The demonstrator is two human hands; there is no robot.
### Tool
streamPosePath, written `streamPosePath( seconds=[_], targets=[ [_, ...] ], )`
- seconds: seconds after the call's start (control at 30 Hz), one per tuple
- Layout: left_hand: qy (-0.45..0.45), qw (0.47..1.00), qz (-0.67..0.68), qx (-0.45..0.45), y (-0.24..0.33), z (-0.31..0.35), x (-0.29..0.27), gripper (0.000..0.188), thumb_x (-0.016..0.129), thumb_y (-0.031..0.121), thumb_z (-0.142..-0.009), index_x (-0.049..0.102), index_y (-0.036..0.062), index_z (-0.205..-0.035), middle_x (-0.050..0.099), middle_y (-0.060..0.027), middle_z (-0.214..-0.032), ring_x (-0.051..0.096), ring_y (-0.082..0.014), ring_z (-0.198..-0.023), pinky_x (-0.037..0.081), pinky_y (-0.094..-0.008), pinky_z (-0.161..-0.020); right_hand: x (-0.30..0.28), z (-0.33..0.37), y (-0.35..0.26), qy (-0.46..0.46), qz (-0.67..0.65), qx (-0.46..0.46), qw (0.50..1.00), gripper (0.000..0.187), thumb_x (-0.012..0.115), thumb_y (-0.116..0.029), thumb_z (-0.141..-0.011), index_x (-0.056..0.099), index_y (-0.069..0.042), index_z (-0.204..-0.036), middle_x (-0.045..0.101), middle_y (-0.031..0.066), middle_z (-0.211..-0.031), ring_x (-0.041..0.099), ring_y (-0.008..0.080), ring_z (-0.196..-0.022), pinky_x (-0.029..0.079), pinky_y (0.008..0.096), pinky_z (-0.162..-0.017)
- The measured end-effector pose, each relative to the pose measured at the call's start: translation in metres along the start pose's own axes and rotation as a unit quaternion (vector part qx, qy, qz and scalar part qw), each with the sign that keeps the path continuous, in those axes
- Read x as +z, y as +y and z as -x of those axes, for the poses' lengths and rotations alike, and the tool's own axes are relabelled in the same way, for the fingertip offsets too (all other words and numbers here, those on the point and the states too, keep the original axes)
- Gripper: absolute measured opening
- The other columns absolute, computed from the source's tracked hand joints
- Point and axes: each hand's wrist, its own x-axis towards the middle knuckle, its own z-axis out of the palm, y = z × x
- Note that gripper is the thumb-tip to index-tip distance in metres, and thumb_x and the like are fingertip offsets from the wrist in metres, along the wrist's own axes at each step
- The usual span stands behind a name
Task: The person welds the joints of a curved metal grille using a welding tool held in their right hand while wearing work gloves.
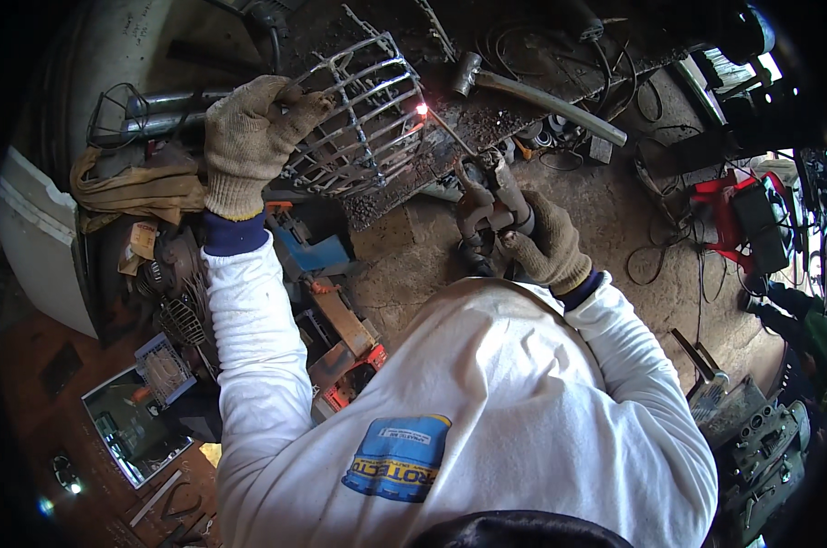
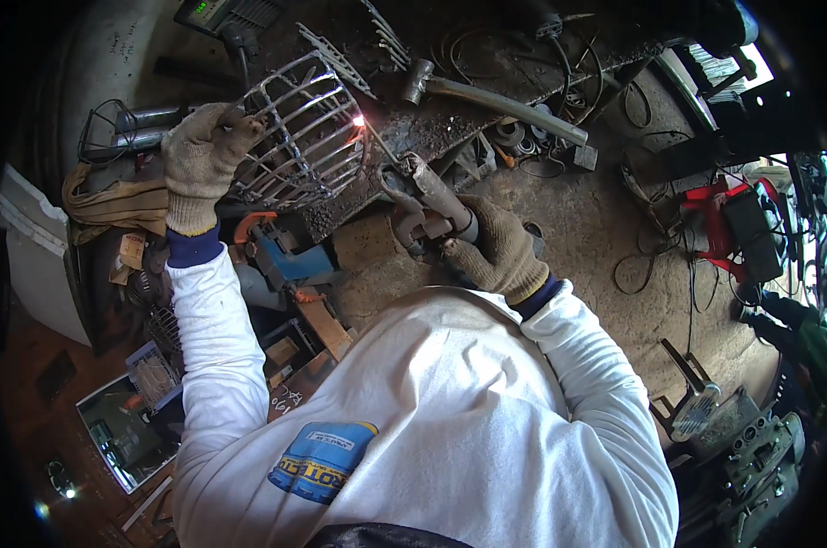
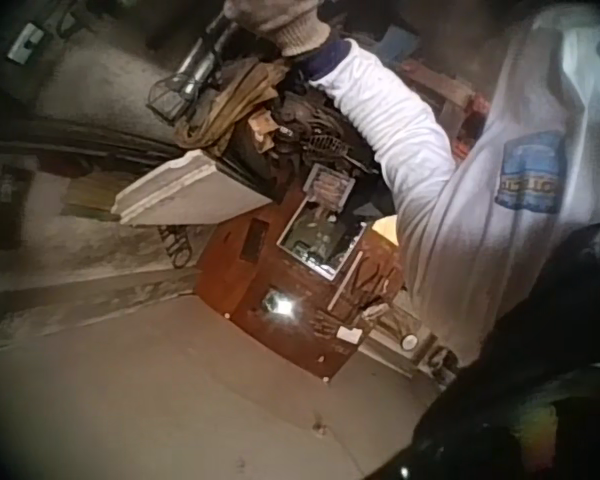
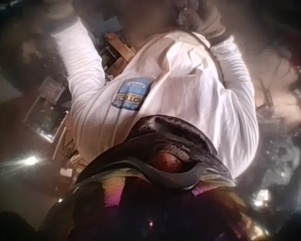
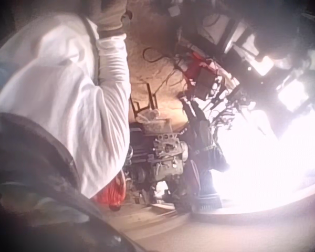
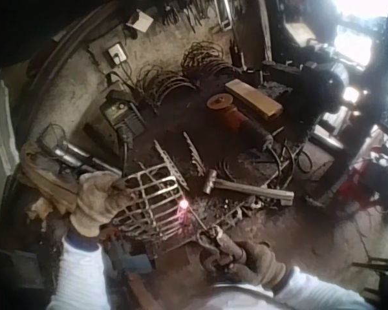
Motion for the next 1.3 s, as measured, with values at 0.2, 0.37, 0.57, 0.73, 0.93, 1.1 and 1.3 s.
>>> streamPosePath(
  seconds=[0.2, 0.37, 0.57, 0.73, 0.93, 1.1, 1.3],
  targets=[
    [0.001, 1.000, 0.012, 0.009, -0.001, 0.000, 0.001, 0.039, 0.083, 0.045, -0.080, 0.073, 0.0081, -0.090, 0.070, -0.0056, -0.078, 0.067, -0.0158, -0.071, 0.052, -0.0311, -0.065, 0.001, -0.002, 0.005, 0.000, -0.012, -0.011, 1.000, 0.062, 0.074, -0.036, -0.086, 0.056, 0.004, -0.130, 0.071, 0.0203, -0.105, 0.072, 0.0329, -0.098, 0.055, 0.0385, -0.085],
    [0.012, 1.000, 0.003, 0.017, 0.003, -0.002, 0.000, 0.031, 0.083, 0.037, -0.079, 0.075, 0.0101, -0.092, 0.073, -0.0056, -0.083, 0.069, -0.0158, -0.072, 0.053, -0.0325, -0.065, 0.002, -0.008, -0.005, -0.001, -0.030, -0.042, 0.999, 0.048, 0.071, -0.027, -0.091, 0.057, 0.000, -0.129, 0.072, 0.0140, -0.105, 0.072, 0.0233, -0.093, 0.056, 0.0337, -0.083],
    [0.042, 0.995, 0.065, 0.062, -0.020, 0.002, 0.009, 0.029, 0.083, 0.033, -0.078, 0.071, 0.0118, -0.094, 0.072, -0.0036, -0.083, 0.069, -0.0219, -0.071, 0.056, -0.0317, -0.067, 0.004, -0.007, -0.004, 0.010, -0.052, -0.041, 0.998, 0.048, 0.071, -0.029, -0.090, 0.058, -0.003, -0.129, 0.072, 0.0133, -0.104, 0.072, 0.0226, -0.091, 0.055, 0.0351, -0.082],
    [0.019, 0.996, -0.066, 0.056, -0.009, -0.001, 0.005, 0.030, 0.083, 0.035, -0.079, 0.073, 0.0104, -0.093, 0.071, -0.0041, -0.079, 0.067, -0.0175, -0.068, 0.054, -0.0324, -0.062, 0.003, -0.008, 0.003, 0.026, 0.078, -0.136, 0.987, 0.043, 0.070, -0.026, -0.090, 0.060, -0.004, -0.126, 0.072, 0.0115, -0.104, 0.072, 0.0230, -0.090, 0.055, 0.0354, -0.081],
    [-0.017, 0.997, 0.081, 0.003, -0.006, 0.000, 0.005, 0.033, 0.080, 0.035, -0.084, 0.072, 0.0057, -0.096, 0.072, -0.0058, -0.089, 0.069, -0.0158, -0.083, 0.055, -0.0303, -0.075, 0.004, 0.001, 0.015, 0.063, -0.032, -0.038, 0.997, 0.054, 0.071, -0.029, -0.088, 0.056, 0.005, -0.127, 0.072, 0.0145, -0.102, 0.071, 0.0226, -0.091, 0.055, 0.0356, -0.080],
    [-0.064, 0.801, 0.581, -0.131, -0.035, 0.010, 0.010, 0.027, 0.079, 0.020, -0.086, 0.071, 0.0000, -0.102, 0.072, -0.0085, -0.099, 0.070, -0.0172, -0.089, 0.057, -0.0312, -0.083, 0.002, 0.010, 0.015, 0.059, -0.117, 0.082, 0.988, 0.055, 0.071, -0.029, -0.088, 0.056, 0.005, -0.128, 0.072, 0.0158, -0.103, 0.071, 0.0245, -0.092, 0.054, 0.0364, -0.082],
    [-0.053, 0.919, 0.382, -0.077, -0.040, 0.016, 0.003, 0.027, 0.078, 0.017, -0.088, 0.072, -0.0008, -0.108, 0.073, -0.0095, -0.104, 0.070, -0.0161, -0.092, 0.057, -0.0310, -0.085, -0.002, 0.009, 0.010, 0.067, -0.106, 0.114, 0.986, 0.053, 0.069, -0.027, -0.085, 0.056, 0.003, -0.127, 0.070, 0.0198, -0.104, 0.070, 0.0292, -0.096, 0.053, 0.0389, -0.085]
  ],
)
